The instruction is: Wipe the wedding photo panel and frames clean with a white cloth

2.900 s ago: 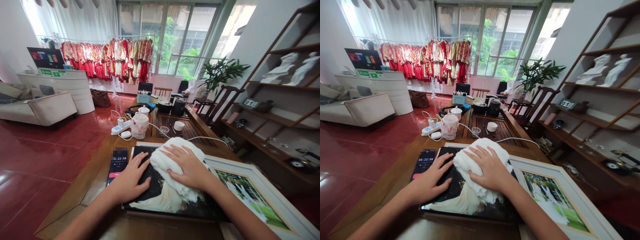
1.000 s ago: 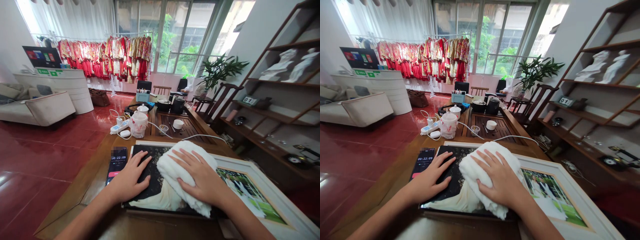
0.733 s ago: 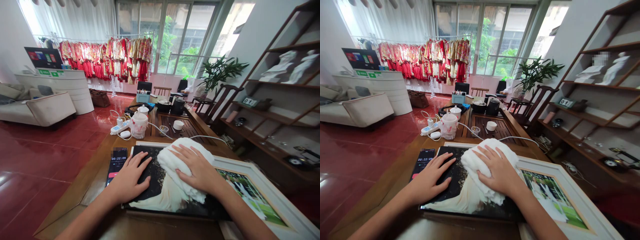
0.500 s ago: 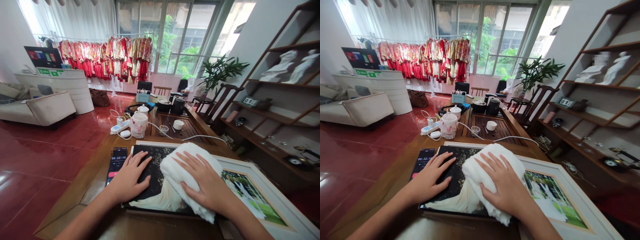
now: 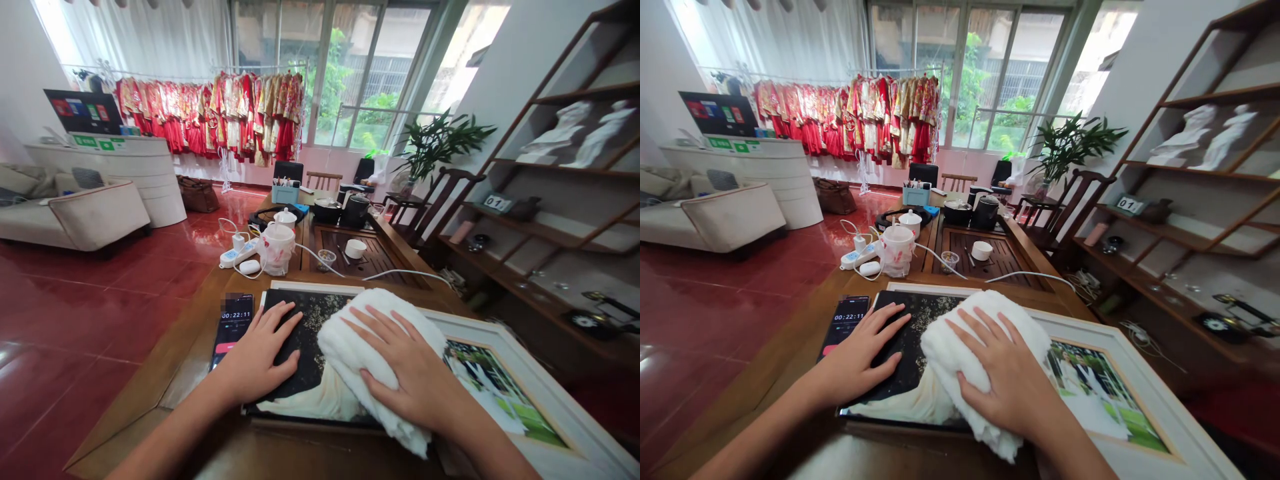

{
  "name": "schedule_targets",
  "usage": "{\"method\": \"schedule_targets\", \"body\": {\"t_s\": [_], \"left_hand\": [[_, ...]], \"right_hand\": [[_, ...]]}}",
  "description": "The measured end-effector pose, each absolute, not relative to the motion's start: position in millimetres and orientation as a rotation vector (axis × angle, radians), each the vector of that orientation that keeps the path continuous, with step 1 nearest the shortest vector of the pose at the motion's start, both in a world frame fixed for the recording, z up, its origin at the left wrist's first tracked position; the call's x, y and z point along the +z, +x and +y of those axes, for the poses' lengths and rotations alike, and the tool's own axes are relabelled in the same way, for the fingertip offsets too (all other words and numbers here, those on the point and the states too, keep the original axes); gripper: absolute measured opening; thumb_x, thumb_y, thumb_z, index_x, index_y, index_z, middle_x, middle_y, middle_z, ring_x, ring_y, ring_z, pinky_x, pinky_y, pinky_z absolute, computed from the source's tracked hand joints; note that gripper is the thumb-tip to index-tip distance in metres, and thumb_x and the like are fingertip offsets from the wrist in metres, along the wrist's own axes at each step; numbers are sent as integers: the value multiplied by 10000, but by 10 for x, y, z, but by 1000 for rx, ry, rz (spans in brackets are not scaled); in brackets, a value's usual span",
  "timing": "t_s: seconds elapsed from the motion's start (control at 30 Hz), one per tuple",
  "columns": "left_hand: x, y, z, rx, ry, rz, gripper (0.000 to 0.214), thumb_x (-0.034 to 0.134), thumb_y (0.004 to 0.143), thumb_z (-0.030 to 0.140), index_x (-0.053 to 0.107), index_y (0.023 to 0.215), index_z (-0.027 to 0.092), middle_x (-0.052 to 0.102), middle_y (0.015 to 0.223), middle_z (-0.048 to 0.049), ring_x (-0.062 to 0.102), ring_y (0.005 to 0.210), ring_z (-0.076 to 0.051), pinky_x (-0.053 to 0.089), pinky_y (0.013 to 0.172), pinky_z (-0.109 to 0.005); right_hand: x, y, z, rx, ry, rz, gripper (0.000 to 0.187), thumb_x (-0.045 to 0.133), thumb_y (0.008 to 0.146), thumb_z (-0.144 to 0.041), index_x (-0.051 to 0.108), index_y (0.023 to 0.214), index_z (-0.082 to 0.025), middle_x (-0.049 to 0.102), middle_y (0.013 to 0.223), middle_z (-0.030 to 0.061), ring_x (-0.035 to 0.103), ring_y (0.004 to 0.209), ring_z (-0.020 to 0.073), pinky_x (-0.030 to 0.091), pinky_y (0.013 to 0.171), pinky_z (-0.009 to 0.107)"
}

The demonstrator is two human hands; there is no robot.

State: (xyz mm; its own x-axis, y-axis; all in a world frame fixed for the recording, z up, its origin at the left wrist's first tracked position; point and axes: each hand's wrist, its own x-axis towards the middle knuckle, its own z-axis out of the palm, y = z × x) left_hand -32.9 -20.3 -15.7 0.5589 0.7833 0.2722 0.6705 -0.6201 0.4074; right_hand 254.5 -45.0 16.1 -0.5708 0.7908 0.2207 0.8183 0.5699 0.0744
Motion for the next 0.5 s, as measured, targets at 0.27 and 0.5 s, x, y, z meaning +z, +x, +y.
{"method": "schedule_targets", "body": {"t_s": [0.27,0.5], "left_hand": [[-142,-318,-228,581,2536,1218,578,511,927,317,354,1478,245,291,1570,-82,243,1452,-277,177,1193,-534],[-117,-325,-205,605,2518,1203,569,520,923,316,375,1469,249,295,1569,-81,248,1450,-277,191,1189,-528]], "right_hand": [[166,2495,-187,-255,-1377,-2631,661,523,849,-370,345,1479,-279,395,1520,62,310,1412,307,280,1098,609],[84,2600,-486,-343,-1372,-2620,674,498,875,-402,287,1504,-285,336,1549,47,275,1429,304,287,1101,599]]}}
